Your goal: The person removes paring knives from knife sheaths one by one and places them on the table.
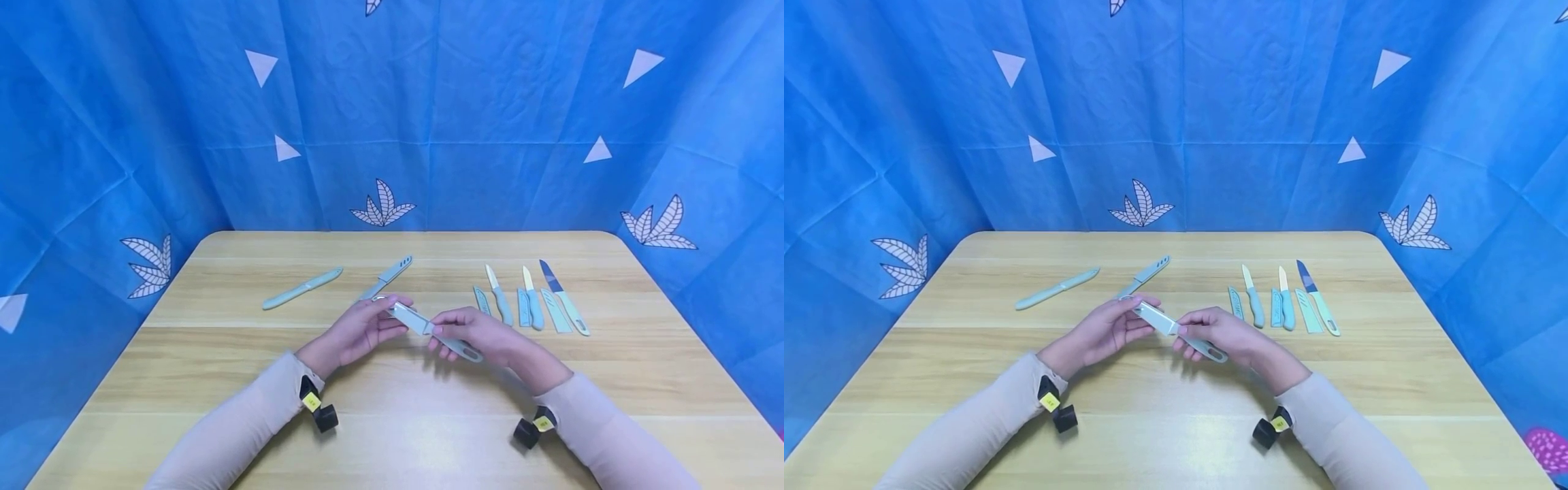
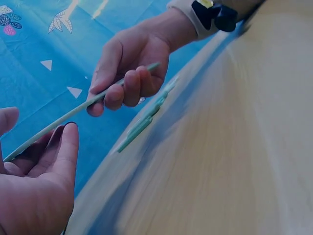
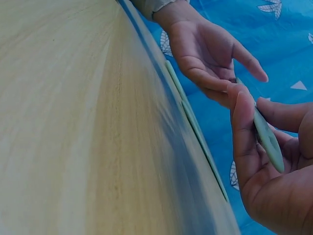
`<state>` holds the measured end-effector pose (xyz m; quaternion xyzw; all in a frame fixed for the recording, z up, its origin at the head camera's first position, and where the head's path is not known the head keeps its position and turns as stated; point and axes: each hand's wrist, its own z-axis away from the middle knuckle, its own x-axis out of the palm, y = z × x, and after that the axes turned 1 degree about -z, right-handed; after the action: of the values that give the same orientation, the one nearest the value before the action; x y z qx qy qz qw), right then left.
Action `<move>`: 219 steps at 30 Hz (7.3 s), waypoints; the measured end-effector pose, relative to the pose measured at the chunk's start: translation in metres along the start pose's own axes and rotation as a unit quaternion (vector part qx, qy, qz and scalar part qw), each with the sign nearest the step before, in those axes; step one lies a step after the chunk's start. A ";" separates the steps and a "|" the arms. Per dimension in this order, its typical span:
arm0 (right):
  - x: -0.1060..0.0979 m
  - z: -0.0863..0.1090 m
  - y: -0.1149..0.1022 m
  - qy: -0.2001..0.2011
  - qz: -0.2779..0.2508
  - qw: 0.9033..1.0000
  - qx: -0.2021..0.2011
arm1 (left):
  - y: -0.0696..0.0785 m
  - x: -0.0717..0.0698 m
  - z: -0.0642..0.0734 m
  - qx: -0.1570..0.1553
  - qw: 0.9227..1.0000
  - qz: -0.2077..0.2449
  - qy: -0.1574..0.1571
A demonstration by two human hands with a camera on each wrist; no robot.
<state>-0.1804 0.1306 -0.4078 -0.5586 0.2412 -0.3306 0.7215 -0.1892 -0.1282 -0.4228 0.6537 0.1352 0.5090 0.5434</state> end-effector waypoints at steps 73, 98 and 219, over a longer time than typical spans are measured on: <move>-0.007 -0.012 -0.004 -0.036 0.039 0.998 0.020 | -0.016 0.003 0.003 -0.015 0.997 0.057 0.040; -0.013 -0.005 -0.010 -0.040 0.053 0.998 0.019 | -0.013 0.002 0.003 0.018 0.996 0.063 0.053; -0.060 -0.002 -0.028 0.124 0.065 0.990 -0.013 | 0.024 -0.022 -0.033 -0.014 0.988 -0.050 0.143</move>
<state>-0.2269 0.1698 -0.3826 -0.5060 0.3691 -0.3464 0.6984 -0.2349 -0.1350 -0.4173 0.5585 0.2370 0.5715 0.5526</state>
